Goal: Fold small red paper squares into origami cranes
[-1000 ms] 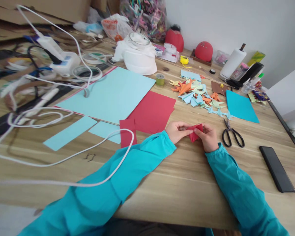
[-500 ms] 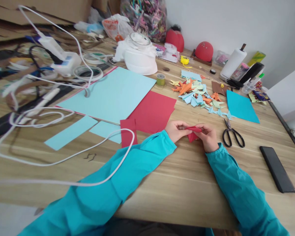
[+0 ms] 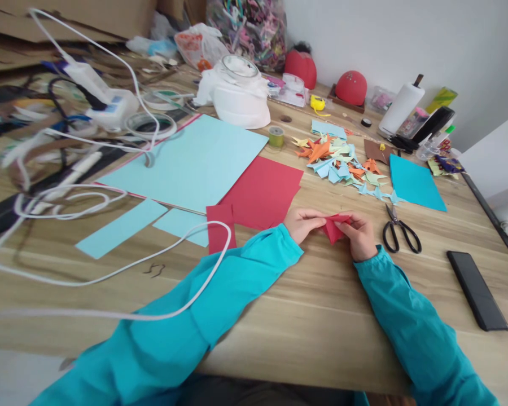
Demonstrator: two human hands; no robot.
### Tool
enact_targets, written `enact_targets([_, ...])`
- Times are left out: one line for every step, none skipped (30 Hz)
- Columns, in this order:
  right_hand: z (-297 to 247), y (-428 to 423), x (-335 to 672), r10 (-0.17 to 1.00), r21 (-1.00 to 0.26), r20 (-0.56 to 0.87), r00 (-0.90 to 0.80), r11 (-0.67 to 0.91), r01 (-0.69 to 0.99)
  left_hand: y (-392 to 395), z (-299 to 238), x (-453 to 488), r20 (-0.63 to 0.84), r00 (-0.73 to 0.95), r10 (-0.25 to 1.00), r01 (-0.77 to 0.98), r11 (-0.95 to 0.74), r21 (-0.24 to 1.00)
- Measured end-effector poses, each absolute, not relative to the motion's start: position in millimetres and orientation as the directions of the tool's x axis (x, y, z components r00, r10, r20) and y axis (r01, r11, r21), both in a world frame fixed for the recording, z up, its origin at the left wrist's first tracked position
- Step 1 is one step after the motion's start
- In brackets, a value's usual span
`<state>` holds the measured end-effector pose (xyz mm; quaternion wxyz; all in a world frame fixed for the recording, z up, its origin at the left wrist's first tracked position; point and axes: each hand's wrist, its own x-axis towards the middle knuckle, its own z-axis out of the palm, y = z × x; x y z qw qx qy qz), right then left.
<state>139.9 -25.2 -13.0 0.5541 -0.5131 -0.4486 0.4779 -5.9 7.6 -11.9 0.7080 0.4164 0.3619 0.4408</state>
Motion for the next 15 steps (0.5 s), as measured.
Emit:
enact_targets([-14.0, -25.0, 140.5, 0.990, -0.997, 0.011, 0.139, 0.021, -0.068, 7.8, -11.7, -6.1, -0.148, 0.346, 0.926, -0.315, 0.263, 0.912])
enact_targets([-14.7, -24.9, 141.0, 0.990, -0.997, 0.020, 0.139, 0.030, -0.066, 7.9, -11.2, -6.3, -0.150, 0.338, 0.929, -0.301, 0.258, 0.918])
enact_targets([-15.2, -24.8, 141.4, 0.990, -0.997, 0.035, 0.138, 0.044, -0.061, 8.0, -10.6, -6.4, -0.151, 0.325, 0.933, -0.281, 0.248, 0.927])
enact_targets([-15.4, -24.9, 141.6, 0.990, -0.997, 0.052, 0.133, 0.060, -0.052, 8.0, -10.0, -6.5, -0.151, 0.312, 0.938, -0.257, 0.237, 0.937])
enact_targets([-15.3, -24.9, 141.7, 0.990, -0.996, 0.067, 0.124, 0.073, -0.042, 8.0, -9.3, -6.5, -0.149, 0.300, 0.942, -0.234, 0.224, 0.946])
enact_targets([-15.0, -25.0, 141.6, 0.990, -0.996, 0.077, 0.116, 0.082, -0.032, 7.9, -8.8, -6.5, -0.142, 0.291, 0.946, -0.213, 0.209, 0.955])
enact_targets([-14.6, -25.1, 141.3, 0.991, -0.996, 0.079, 0.109, 0.083, -0.026, 7.7, -8.5, -6.5, -0.128, 0.283, 0.951, -0.197, 0.188, 0.962])
enact_targets([-14.2, -25.1, 141.0, 0.992, -0.997, 0.073, 0.103, 0.076, -0.024, 7.5, -8.3, -6.6, -0.105, 0.278, 0.955, -0.188, 0.161, 0.969])
enact_targets([-13.8, -25.2, 140.6, 0.993, -0.997, 0.066, 0.101, 0.068, -0.025, 7.1, -8.2, -6.7, -0.072, 0.278, 0.958, -0.189, 0.127, 0.974])
enact_targets([-13.7, -25.2, 140.4, 0.993, -0.998, 0.060, 0.101, 0.063, -0.027, 6.6, -8.1, -6.8, -0.027, 0.281, 0.959, -0.199, 0.085, 0.976])
enact_targets([-13.9, -25.3, 140.3, 0.993, -0.997, 0.060, 0.102, 0.063, -0.033, 6.0, -8.1, -7.1, 0.028, 0.285, 0.958, -0.215, 0.036, 0.976])
enact_targets([-14.3, -25.3, 140.4, 0.993, -0.997, 0.062, 0.099, 0.066, -0.040, 5.4, -8.1, -7.5, 0.087, 0.288, 0.954, -0.230, -0.019, 0.973])
enact_targets([-14.9, -25.2, 140.7, 0.994, -0.997, 0.063, 0.092, 0.068, -0.046, 4.9, -8.1, -8.1, 0.149, 0.287, 0.946, -0.236, -0.081, 0.968])
enact_targets([-15.6, -25.2, 141.1, 0.994, -0.996, 0.064, 0.084, 0.069, -0.053, 4.5, -8.2, -8.7, 0.210, 0.282, 0.936, -0.227, -0.147, 0.963])
enact_targets([-16.4, -25.1, 141.6, 0.995, -0.996, 0.065, 0.078, 0.070, -0.058, 4.2, -8.3, -9.5, 0.267, 0.273, 0.924, -0.204, -0.215, 0.955])
